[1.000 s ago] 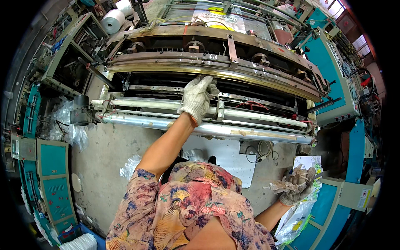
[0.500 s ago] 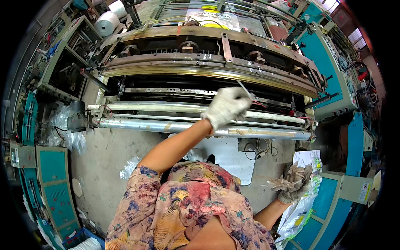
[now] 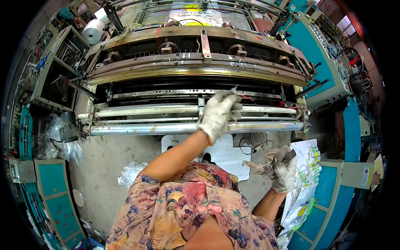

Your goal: The person uses a sanding block to scrub and clean the metal rollers and frame of a large industrial machine. They repeatedly rub the surface of the rollers and surrounding components with the block, then use a cloth to wipe away residue. The person also uses a small brush to clean crevices in the machine's structure.

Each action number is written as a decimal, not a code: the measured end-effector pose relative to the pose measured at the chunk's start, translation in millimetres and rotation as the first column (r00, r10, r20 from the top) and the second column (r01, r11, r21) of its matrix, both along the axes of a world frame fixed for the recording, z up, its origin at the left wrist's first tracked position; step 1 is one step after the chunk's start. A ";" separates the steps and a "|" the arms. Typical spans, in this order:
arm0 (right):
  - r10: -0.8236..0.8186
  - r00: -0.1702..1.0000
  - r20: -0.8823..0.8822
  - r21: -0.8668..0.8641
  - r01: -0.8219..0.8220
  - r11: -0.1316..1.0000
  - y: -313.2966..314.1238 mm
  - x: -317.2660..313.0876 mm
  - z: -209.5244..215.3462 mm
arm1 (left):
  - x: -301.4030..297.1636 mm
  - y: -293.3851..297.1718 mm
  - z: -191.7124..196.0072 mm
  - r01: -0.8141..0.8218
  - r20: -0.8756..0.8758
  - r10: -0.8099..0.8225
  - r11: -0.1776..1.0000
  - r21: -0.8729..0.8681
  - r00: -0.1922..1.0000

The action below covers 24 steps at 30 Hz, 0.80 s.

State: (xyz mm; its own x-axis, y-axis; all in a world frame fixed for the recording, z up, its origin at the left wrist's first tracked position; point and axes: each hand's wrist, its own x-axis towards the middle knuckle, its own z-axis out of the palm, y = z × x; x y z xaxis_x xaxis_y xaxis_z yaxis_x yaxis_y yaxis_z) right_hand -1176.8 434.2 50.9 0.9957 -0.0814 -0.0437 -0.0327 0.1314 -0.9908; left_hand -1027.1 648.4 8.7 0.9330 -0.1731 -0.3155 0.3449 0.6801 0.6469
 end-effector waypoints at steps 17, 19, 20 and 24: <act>-0.107 0.994 -0.021 0.037 0.108 0.993 -23.8 0.8 -21.1 | 46.2 -3.0 -6.3 -0.217 0.154 0.184 0.947 0.239 0.971; -0.136 0.991 -0.013 0.015 0.136 0.991 -28.3 -0.9 -23.2 | 46.4 -5.1 -4.5 -0.231 0.141 0.201 0.941 0.246 0.969; -0.142 0.990 -0.004 0.014 0.142 0.990 -29.1 -1.2 -21.6 | 45.1 -5.8 -1.4 -0.232 0.138 0.203 0.942 0.242 0.969; -0.137 0.990 0.039 0.004 0.137 0.991 -29.0 2.0 -19.9 | 47.8 -10.6 -8.4 -0.270 0.083 0.262 0.957 0.103 0.961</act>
